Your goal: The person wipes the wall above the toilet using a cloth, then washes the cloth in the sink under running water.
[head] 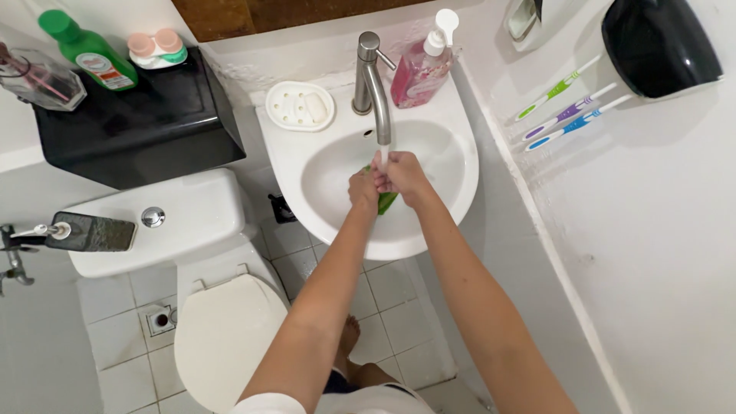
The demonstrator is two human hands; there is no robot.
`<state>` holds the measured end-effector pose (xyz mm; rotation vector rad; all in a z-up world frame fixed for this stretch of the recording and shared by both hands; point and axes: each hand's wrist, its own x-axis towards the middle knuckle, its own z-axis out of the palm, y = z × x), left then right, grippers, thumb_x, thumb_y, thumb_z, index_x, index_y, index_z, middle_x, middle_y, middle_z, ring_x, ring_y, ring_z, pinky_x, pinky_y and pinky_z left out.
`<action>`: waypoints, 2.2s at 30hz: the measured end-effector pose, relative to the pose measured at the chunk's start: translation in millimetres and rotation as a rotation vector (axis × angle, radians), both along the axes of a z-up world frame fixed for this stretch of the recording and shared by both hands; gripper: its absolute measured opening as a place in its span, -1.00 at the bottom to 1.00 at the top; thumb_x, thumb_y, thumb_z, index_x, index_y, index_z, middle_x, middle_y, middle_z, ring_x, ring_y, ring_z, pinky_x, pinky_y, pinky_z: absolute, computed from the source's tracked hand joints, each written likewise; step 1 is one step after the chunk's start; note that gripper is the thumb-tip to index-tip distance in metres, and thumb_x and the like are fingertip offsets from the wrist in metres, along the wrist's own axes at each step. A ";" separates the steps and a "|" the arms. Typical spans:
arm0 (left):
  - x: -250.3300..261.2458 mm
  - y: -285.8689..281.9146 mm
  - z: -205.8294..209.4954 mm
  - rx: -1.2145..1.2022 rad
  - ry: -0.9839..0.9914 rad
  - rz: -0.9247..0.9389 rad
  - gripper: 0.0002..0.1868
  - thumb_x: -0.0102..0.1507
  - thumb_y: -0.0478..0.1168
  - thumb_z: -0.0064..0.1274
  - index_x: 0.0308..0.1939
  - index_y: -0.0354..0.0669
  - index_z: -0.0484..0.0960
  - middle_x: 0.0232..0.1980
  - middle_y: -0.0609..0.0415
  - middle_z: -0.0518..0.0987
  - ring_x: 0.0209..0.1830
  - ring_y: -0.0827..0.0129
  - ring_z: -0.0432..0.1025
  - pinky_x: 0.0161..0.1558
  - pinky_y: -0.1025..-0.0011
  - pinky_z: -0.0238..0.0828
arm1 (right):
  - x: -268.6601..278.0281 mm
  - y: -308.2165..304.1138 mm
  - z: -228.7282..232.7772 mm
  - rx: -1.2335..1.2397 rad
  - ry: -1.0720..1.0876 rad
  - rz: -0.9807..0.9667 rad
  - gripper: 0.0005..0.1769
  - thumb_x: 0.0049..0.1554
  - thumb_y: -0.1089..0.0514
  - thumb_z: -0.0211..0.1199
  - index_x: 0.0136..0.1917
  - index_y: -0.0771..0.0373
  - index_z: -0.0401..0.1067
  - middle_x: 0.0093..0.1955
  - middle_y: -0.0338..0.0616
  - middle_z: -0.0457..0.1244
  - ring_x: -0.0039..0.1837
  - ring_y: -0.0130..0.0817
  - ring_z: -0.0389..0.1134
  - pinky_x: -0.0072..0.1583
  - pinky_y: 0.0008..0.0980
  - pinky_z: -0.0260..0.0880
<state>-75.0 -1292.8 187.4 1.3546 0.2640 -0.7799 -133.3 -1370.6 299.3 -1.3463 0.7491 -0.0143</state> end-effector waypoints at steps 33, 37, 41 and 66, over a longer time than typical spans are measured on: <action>-7.9 -19.9 49.5 -0.439 0.285 0.156 -0.55 0.41 0.08 -0.21 0.04 -0.22 0.55 -0.04 0.01 0.56 -0.08 0.29 0.45 -0.04 0.31 0.46 | 14.9 21.9 -10.5 -0.514 0.008 -0.325 -0.73 0.18 0.12 0.14 0.10 0.32 0.34 0.00 0.12 0.33 0.04 -0.04 0.37 0.11 -0.18 0.34; -3.7 -22.3 45.3 -0.622 0.376 0.232 -0.55 0.41 0.12 -0.14 0.10 -0.18 0.48 0.02 -0.01 0.54 -0.03 0.25 0.47 0.03 0.30 0.51 | 26.5 14.6 -29.2 -0.694 0.065 -0.262 -0.59 0.12 0.00 0.35 -0.05 0.40 0.35 -0.09 0.21 0.32 -0.03 0.06 0.35 0.05 -0.10 0.36; -9.5 -19.1 55.8 -0.157 0.376 0.259 -0.43 0.33 0.24 -0.05 0.11 -0.17 0.57 0.01 0.06 0.59 -0.06 0.29 0.50 -0.03 0.27 0.51 | 37.8 -6.3 -64.4 -0.508 0.178 -0.112 -0.57 0.25 -0.09 0.12 0.02 0.34 0.49 -0.02 0.21 0.40 0.01 0.06 0.40 0.08 -0.11 0.36; -10.2 -6.3 15.1 -0.448 0.288 0.213 -0.54 0.43 0.06 -0.31 0.12 -0.20 0.49 0.02 -0.05 0.54 -0.03 0.23 0.46 0.00 0.29 0.49 | 7.5 36.7 -19.5 -0.539 -0.038 -0.216 -0.27 0.16 -0.25 0.31 0.28 0.39 0.29 0.12 0.26 0.34 0.18 0.05 0.40 0.22 -0.14 0.37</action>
